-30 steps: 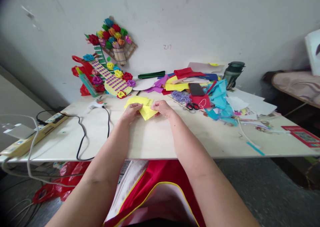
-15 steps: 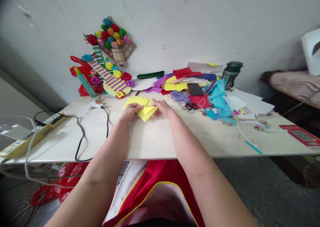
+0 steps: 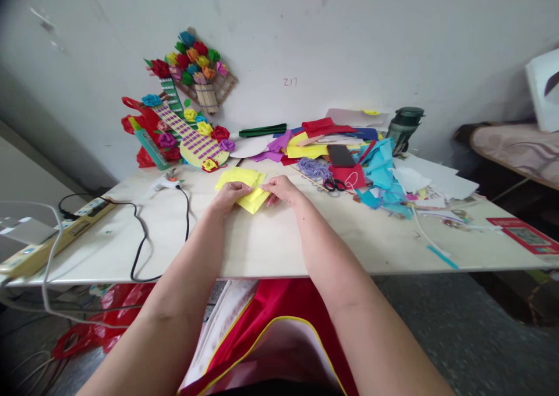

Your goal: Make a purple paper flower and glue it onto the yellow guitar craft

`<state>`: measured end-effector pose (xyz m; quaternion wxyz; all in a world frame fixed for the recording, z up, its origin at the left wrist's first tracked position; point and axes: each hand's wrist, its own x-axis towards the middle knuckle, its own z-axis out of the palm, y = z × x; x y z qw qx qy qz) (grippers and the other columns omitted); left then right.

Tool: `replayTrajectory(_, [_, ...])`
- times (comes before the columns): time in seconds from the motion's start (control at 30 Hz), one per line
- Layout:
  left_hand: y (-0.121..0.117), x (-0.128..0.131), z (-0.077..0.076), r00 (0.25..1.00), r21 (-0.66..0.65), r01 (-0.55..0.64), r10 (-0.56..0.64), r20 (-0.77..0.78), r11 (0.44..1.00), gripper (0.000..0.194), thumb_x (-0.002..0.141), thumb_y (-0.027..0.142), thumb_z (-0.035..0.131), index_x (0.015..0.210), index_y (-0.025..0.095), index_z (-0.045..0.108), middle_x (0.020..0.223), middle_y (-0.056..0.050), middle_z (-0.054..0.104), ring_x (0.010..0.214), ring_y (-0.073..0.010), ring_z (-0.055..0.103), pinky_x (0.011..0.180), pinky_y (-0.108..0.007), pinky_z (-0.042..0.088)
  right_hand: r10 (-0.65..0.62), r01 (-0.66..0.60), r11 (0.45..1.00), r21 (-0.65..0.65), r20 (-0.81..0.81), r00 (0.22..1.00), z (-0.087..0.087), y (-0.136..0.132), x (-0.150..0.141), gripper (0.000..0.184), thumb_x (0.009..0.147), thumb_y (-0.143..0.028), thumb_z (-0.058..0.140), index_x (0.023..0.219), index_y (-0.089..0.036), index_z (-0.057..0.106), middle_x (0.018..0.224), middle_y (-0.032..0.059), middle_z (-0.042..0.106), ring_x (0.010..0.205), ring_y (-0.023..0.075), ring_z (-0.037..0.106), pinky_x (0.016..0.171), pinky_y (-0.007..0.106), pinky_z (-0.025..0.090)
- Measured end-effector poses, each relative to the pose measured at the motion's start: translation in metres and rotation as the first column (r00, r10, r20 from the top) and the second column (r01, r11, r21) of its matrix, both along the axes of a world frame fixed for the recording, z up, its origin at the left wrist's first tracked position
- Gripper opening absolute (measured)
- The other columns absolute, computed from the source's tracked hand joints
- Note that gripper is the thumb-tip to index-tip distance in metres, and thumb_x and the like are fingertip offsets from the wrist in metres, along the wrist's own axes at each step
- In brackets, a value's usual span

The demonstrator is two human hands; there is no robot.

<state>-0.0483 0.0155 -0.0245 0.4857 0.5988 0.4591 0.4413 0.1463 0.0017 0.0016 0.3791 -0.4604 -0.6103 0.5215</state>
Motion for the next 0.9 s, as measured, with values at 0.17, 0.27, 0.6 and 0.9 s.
replayTrajectory(0.17, [0.004, 0.006, 0.0, 0.986, 0.09, -0.161, 0.155, 0.068, 0.983, 0.039, 0.058, 0.049, 0.072, 0.066, 0.014, 0.056, 0.057, 0.002, 0.052, 0.052, -0.0082, 0.045, 0.05, -0.021, 0.033, -0.029, 0.021, 0.998, -0.051, -0.172, 0.985, 0.002, 0.0, 0.001, 0.032, 0.083, -0.045, 0.056, 0.084, -0.013, 0.059, 0.059, 0.0065, 0.067, 0.043, 0.0139, 0.06, 0.038, 0.02, 0.042])
replayTrajectory(0.27, [0.003, 0.013, 0.001, 0.969, 0.141, -0.243, 0.236, 0.067, 0.96, 0.039, 0.062, 0.051, 0.068, 0.067, 0.015, 0.055, 0.057, 0.003, 0.05, 0.051, -0.0077, 0.043, 0.05, -0.021, 0.032, -0.028, 0.009, 0.996, -0.089, -0.211, 0.977, 0.001, -0.001, -0.003, 0.034, 0.081, -0.046, 0.058, 0.083, -0.012, 0.059, 0.057, 0.006, 0.066, 0.044, 0.0137, 0.061, 0.04, 0.02, 0.044])
replayTrajectory(0.6, [-0.004, 0.021, 0.005, 0.965, 0.249, -0.229, 0.254, -0.07, 0.941, 0.036, 0.072, 0.051, 0.057, 0.065, 0.017, 0.049, 0.055, 0.004, 0.039, 0.051, -0.0076, 0.033, 0.047, -0.021, 0.026, -0.145, 0.135, 0.988, -0.08, -0.152, 0.978, -0.011, 0.002, -0.02, 0.024, 0.066, -0.033, 0.075, 0.071, -0.013, 0.063, 0.059, 0.002, 0.066, 0.046, 0.011, 0.058, 0.045, 0.021, 0.046])
replayTrajectory(0.9, [-0.004, 0.021, 0.006, 0.916, 0.371, -0.242, 0.337, -0.219, 0.897, 0.037, 0.071, 0.052, 0.058, 0.064, 0.016, 0.058, 0.059, 0.002, 0.05, 0.057, -0.0098, 0.042, 0.054, -0.022, 0.032, -0.078, 0.072, 0.995, -0.07, -0.099, 0.992, -0.007, -0.001, -0.015, 0.02, 0.061, -0.027, 0.077, 0.065, -0.014, 0.062, 0.06, 0.0006, 0.064, 0.053, 0.0116, 0.058, 0.047, 0.021, 0.048])
